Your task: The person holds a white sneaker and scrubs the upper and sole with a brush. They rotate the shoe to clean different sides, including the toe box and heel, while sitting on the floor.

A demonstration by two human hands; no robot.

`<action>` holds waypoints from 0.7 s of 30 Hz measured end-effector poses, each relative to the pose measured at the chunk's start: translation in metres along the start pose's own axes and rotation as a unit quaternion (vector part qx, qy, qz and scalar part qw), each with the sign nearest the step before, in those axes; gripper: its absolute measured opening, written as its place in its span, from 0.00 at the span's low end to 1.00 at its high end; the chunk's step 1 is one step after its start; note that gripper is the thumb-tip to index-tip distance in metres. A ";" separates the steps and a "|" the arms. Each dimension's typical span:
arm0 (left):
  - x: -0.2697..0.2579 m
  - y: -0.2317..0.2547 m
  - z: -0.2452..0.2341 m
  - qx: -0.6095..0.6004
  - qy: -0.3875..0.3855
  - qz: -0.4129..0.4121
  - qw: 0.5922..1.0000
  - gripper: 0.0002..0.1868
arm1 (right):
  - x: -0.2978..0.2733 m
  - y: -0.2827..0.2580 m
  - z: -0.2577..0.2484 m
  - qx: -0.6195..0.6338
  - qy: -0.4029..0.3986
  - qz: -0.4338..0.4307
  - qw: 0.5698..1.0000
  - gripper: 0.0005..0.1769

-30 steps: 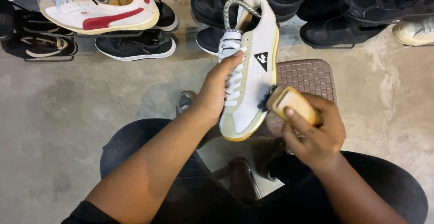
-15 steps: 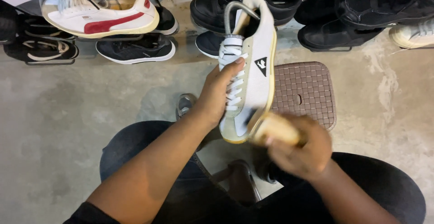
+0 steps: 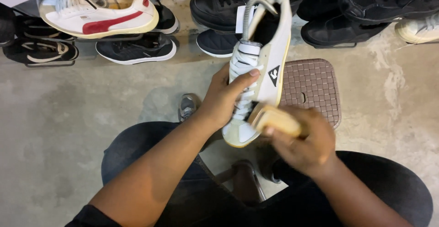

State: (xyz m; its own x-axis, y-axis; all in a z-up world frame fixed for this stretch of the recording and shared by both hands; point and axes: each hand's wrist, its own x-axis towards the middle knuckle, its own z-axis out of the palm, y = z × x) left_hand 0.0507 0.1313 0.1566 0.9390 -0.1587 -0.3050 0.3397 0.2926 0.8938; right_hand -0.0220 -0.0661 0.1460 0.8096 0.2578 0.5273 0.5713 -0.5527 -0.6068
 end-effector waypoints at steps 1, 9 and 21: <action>-0.002 0.001 0.001 -0.001 0.001 0.000 1.000 0.39 | 0.001 0.001 -0.001 0.000 -0.002 0.000 1.000 0.14; -0.008 -0.001 -0.001 0.022 -0.033 0.044 0.998 0.35 | 0.027 -0.035 -0.010 0.173 -0.101 0.162 0.966 0.10; 0.005 -0.023 -0.007 -0.013 -0.056 0.067 0.996 0.35 | 0.005 0.007 -0.011 -0.012 0.009 -0.112 0.994 0.09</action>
State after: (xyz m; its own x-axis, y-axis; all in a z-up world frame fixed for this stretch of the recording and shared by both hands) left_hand 0.0480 0.1307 0.1321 0.9647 -0.2202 -0.1446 0.2151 0.3416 0.9149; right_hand -0.0152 -0.0773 0.1508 0.6601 0.3630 0.6576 0.7333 -0.5012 -0.4595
